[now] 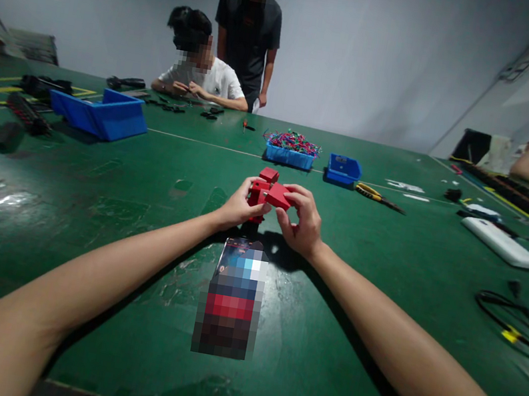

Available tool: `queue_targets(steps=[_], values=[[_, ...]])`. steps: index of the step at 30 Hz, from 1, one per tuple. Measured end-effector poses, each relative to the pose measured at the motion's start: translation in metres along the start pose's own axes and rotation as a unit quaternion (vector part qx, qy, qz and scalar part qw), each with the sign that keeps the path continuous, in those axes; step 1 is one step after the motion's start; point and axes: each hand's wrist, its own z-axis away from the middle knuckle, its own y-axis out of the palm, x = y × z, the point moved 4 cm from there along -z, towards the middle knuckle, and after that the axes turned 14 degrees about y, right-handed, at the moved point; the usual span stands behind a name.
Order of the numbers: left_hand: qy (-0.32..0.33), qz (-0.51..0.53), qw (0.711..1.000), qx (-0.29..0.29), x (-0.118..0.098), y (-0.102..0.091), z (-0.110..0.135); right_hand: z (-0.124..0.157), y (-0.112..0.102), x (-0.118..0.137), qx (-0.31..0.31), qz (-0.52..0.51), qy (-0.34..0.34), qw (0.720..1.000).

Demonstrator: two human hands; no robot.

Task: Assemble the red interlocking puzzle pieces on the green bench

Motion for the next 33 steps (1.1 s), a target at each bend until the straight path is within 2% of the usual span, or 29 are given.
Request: queue_targets(steps=[4, 10, 18, 24, 30, 33], values=[[-0.006, 0.005, 1.000, 0.003, -0.002, 0.001, 0.000, 0.000, 0.000, 0.004, 0.007, 0.000, -0.009, 1.000], [-0.017, 0.018, 1.000, 0.009, -0.004, 0.002, 0.001, 0.000, 0.001, 0.001, -0.004, 0.014, 0.028, 1.000], [-0.033, 0.021, 0.999, 0.015, -0.009, 0.005, 0.003, -0.001, 0.002, 0.005, 0.002, 0.026, -0.013, 1.000], [-0.031, 0.021, 0.999, 0.021, -0.014, 0.007, 0.004, -0.001, 0.001, 0.008, 0.014, 0.030, -0.009, 0.999], [-0.033, 0.025, 0.999, 0.013, -0.009, 0.006, 0.002, -0.001, 0.002, 0.005, -0.047, 0.025, 0.027, 0.998], [-0.035, 0.025, 0.999, 0.009, -0.006, 0.005, 0.001, -0.002, 0.004, 0.000, -0.057, 0.042, 0.042, 0.997]])
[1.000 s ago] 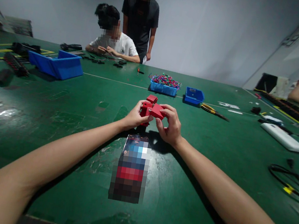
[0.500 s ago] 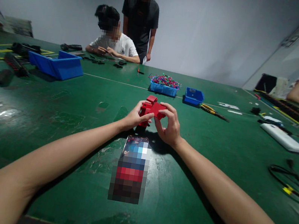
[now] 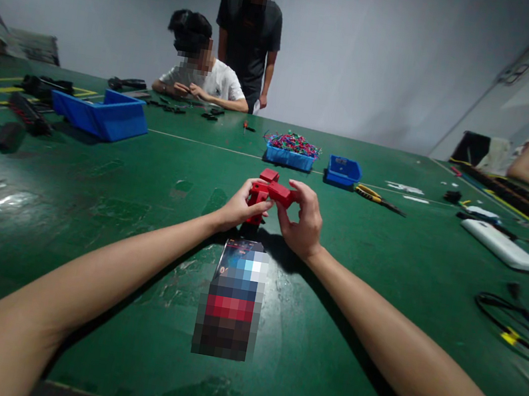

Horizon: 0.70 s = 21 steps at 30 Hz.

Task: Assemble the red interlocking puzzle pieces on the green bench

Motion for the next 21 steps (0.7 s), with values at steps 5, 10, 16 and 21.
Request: queue_targets(steps=[5, 10, 16, 21], values=[[0.006, -0.005, 1.000, -0.009, 0.003, -0.001, -0.001, -0.002, 0.000, -0.005, -0.001, 0.025, 0.006, 1.000], [0.003, -0.006, 1.000, -0.008, 0.003, -0.001, -0.001, -0.003, -0.001, -0.003, -0.012, 0.021, -0.003, 1.000], [0.002, -0.004, 1.000, -0.005, 0.002, -0.001, -0.001, 0.000, 0.002, -0.008, 0.014, -0.006, 0.026, 1.000], [0.000, -0.001, 1.000, -0.008, 0.004, -0.002, -0.001, 0.007, 0.010, -0.019, 0.041, -0.105, 0.130, 0.985]])
